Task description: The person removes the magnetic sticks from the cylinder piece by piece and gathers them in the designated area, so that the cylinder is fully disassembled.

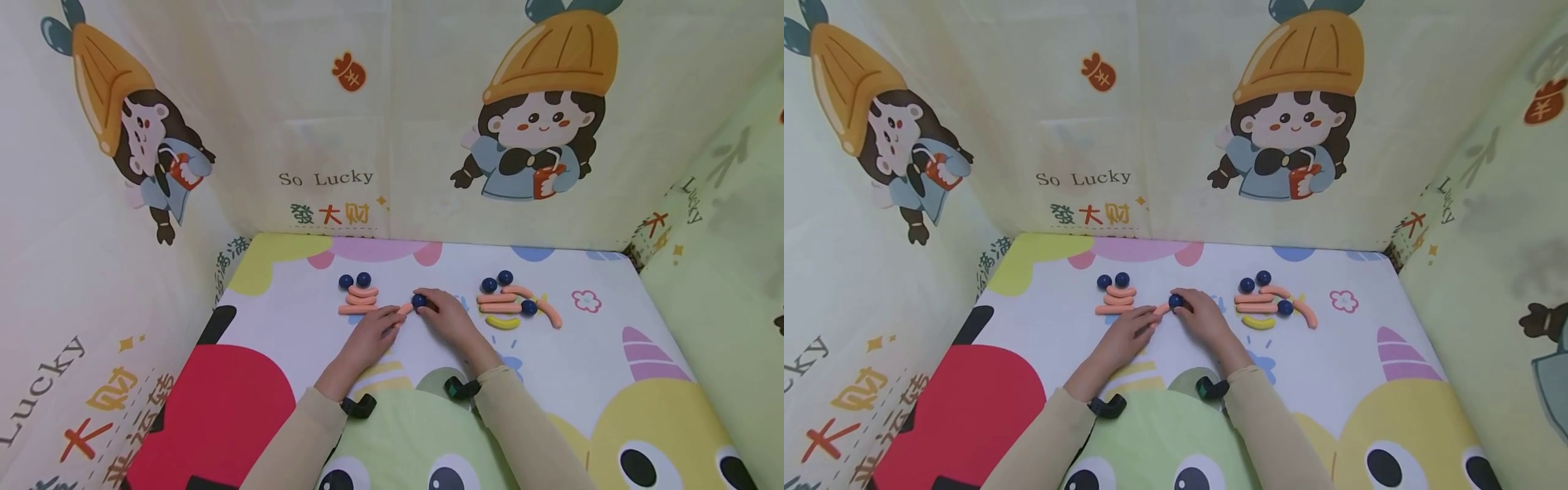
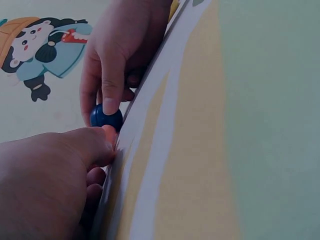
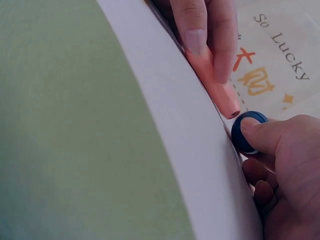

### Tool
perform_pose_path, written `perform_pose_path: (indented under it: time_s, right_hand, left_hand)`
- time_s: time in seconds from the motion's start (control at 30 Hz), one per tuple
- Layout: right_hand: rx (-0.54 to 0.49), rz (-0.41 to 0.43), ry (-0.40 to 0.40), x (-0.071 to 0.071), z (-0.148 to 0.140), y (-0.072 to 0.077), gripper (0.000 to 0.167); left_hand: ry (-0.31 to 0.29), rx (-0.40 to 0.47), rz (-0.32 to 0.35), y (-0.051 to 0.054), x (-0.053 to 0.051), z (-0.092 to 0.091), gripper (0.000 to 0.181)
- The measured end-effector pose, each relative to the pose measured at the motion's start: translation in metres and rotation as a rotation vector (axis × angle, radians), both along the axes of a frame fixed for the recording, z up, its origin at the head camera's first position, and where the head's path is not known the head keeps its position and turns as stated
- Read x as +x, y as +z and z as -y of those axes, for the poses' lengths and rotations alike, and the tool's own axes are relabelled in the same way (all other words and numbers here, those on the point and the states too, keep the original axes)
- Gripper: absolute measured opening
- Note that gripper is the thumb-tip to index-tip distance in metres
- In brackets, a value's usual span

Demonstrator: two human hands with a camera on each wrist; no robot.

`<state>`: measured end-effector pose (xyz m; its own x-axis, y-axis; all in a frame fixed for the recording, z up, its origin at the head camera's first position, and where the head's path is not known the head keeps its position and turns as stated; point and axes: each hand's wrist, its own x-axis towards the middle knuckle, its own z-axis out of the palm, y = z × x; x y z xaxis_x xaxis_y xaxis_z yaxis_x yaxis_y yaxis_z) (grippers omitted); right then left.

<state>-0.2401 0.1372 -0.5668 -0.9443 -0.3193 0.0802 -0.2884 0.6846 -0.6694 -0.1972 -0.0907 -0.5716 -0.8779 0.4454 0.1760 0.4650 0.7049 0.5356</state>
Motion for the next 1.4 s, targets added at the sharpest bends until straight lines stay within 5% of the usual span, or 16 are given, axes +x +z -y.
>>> perform_pose_path:
  time_s: [0.43,1.0,1.4]
  right_hand:
    - [-0.021,-0.031,0.003,0.002,-0.001,0.002,0.04]
    - [-0.029,-0.06,0.005,0.0,-0.003,-0.004,0.041]
    - [-0.046,-0.038,0.003,0.001,-0.003,-0.004,0.042]
  left_hand:
    - [0.051,0.022,0.081,0.0,0.001,0.0,0.032]
    - [0.057,0.033,-0.01,0.006,0.003,0.0,0.024]
    - [0.156,0.101,-0.005,0.01,0.0,0.035,0.018]
